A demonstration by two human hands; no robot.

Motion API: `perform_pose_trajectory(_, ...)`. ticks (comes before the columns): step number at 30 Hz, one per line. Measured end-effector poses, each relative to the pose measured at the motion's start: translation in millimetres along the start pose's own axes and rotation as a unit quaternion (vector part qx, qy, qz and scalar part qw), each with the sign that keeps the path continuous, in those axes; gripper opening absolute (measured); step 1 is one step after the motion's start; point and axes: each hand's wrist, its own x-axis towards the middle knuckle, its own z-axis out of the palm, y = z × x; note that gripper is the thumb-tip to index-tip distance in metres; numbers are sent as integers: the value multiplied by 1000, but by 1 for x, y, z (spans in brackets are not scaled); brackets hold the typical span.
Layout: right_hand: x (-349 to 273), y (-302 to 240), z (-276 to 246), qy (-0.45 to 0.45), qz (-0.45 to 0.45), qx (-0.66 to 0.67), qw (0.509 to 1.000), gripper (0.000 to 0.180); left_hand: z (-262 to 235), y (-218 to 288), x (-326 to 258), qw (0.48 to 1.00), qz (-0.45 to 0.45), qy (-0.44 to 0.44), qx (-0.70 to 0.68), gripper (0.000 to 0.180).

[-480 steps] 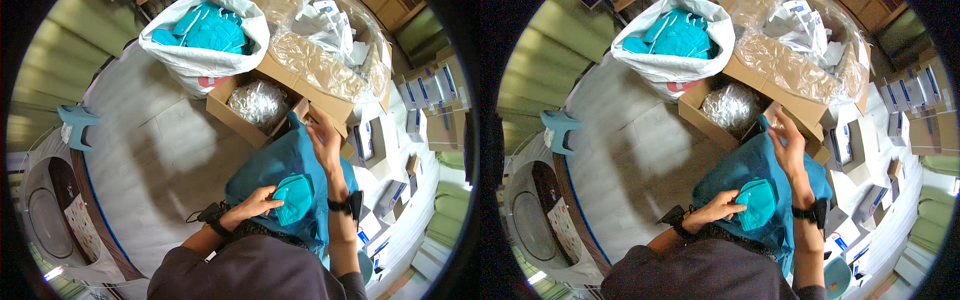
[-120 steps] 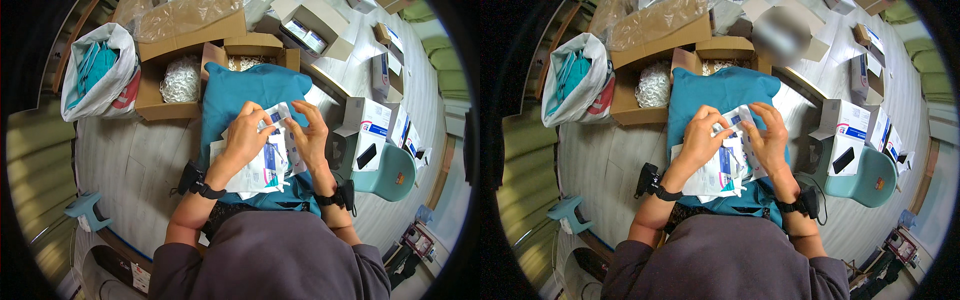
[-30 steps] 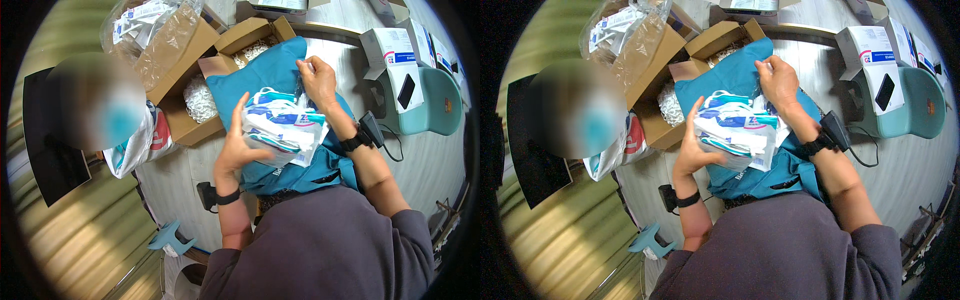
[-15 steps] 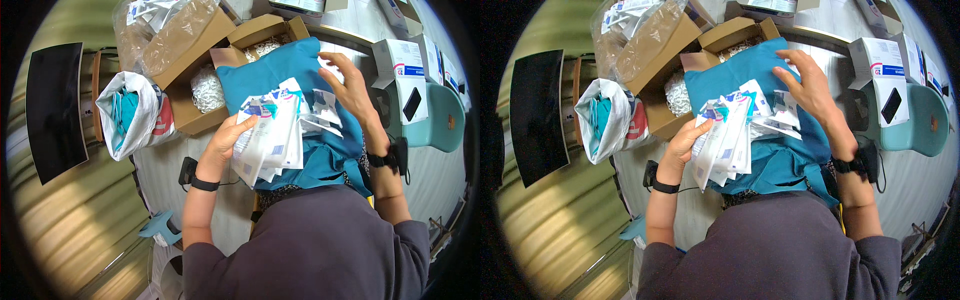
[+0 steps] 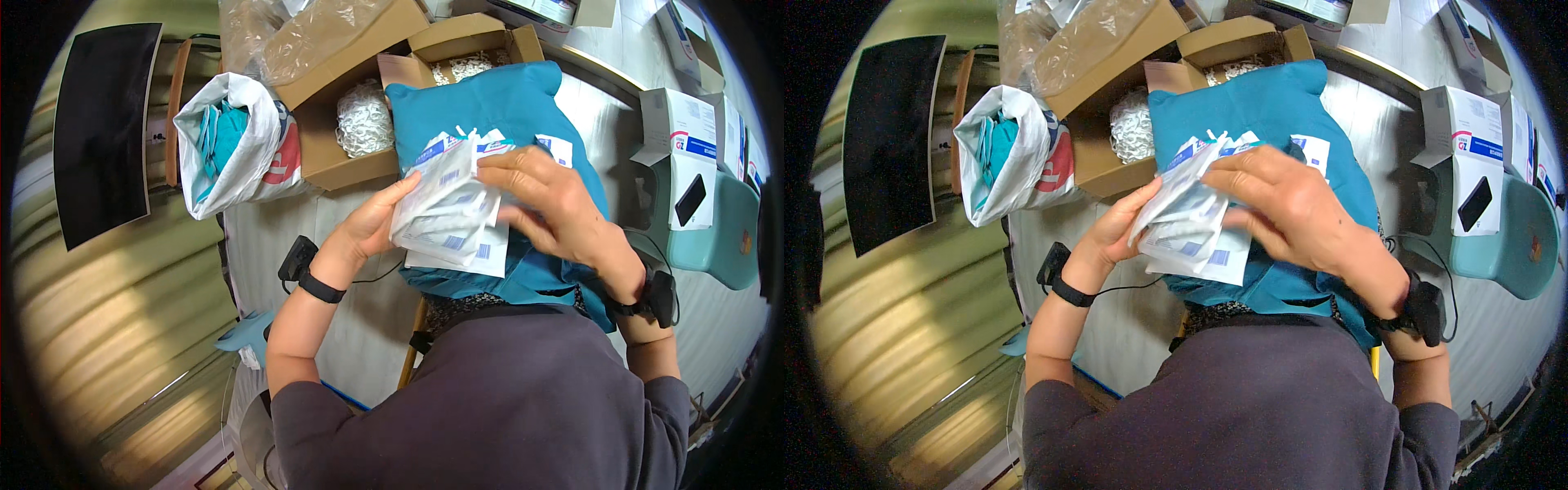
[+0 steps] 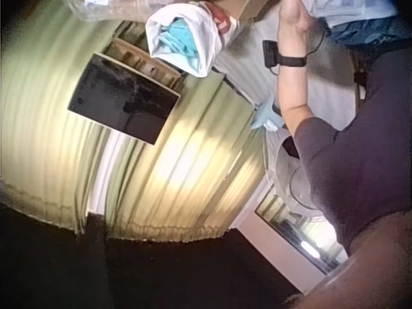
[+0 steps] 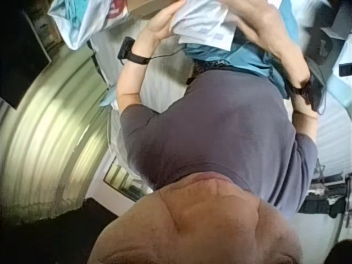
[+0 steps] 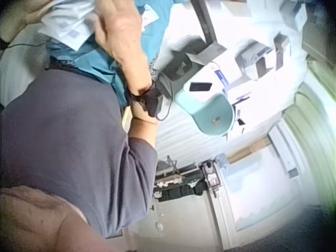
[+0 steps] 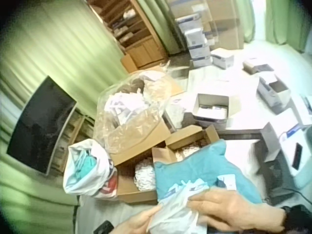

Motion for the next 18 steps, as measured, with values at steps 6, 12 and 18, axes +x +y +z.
perform_pose_trajectory(6, 5, -38, -7, -129, 44, -100, 986, 130, -15, -4, 5, 999, -32, -10, -21, 46)
perform_pose_trajectory(12, 10, -48, 5, -32, 71, -149, 986, 114, -3, -2, 9, 1000, 2, 9, -10, 38)
perform_pose_trajectory(18, 10, -43, 7, -51, 4, -286, 957, 55, 12, -8, 6, 999, 30, 32, 8, 43)
